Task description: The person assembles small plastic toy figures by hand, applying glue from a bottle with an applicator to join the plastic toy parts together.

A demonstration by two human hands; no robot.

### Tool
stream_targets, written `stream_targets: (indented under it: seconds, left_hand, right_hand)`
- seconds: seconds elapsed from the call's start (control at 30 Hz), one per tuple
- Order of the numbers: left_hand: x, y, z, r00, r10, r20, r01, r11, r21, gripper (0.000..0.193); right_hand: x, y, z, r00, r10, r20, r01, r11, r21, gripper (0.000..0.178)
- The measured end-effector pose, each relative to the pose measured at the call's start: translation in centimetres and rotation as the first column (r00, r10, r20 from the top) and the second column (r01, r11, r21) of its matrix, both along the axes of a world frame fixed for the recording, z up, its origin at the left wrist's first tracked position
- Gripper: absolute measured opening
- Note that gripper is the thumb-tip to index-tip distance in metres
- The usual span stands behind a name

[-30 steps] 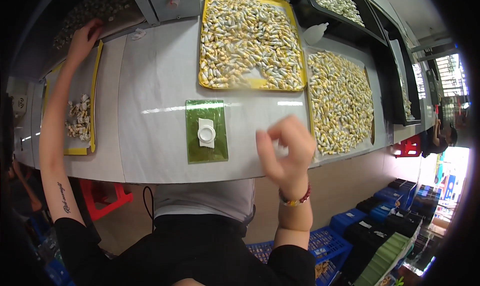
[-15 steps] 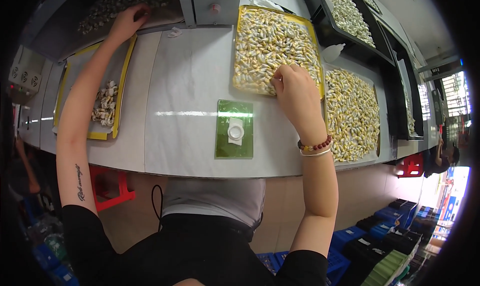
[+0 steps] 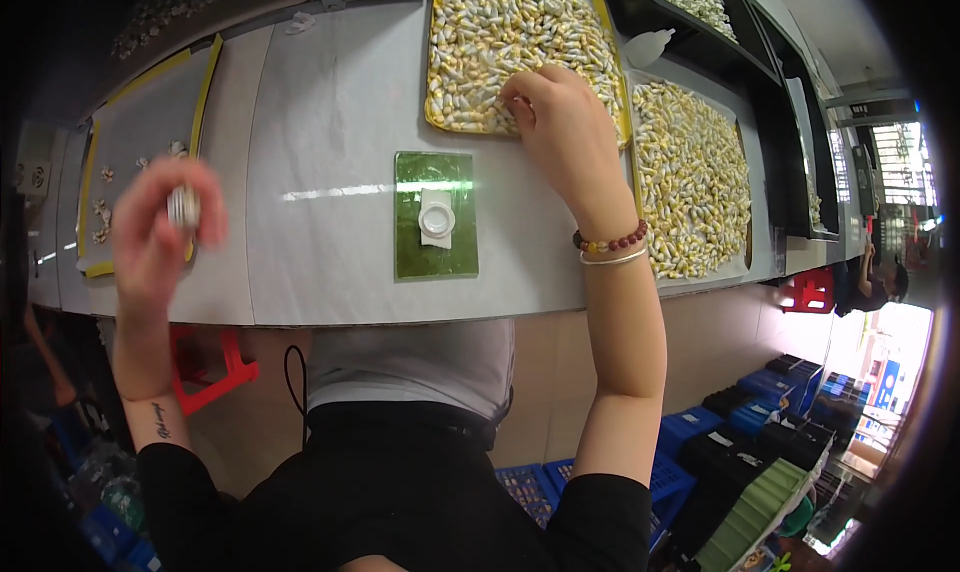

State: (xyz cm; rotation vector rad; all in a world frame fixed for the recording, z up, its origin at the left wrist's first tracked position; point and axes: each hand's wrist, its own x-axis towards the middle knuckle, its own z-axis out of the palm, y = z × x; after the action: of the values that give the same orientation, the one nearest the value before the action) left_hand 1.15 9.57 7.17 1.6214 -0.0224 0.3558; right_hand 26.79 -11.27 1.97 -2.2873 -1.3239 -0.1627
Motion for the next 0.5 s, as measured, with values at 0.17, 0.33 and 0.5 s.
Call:
stream_targets:
  seconds: [0.17,0.33,0.5]
  left_hand:
    - [-2.7,-7.5,-1.3,0.942,-0.114,-0.317,-0.04,0.896,-0.442,0.039]
    - [-2.2,-9.6,-5.2,0.975,-0.163,-0.148,0.019,0.732,-0.681,0.03]
    - [-2.7,-10.2,-6.7,0.986,-0.165,0.01,0.111,0.611,-0.784,0.03]
  right_hand:
    - [-0.2,0.9,0.0,0.989,0.024,0.147,-0.016,0.998,-0.06,0.004]
    - [-1.2,-0.1,1.2,0.996,-0.006,-0.095,0.025,0.979,0.204,0.013]
    - [-6.1,-2.9,1.8,0.833,0.295,-0.468,-0.025,0.865,0.502,0.019]
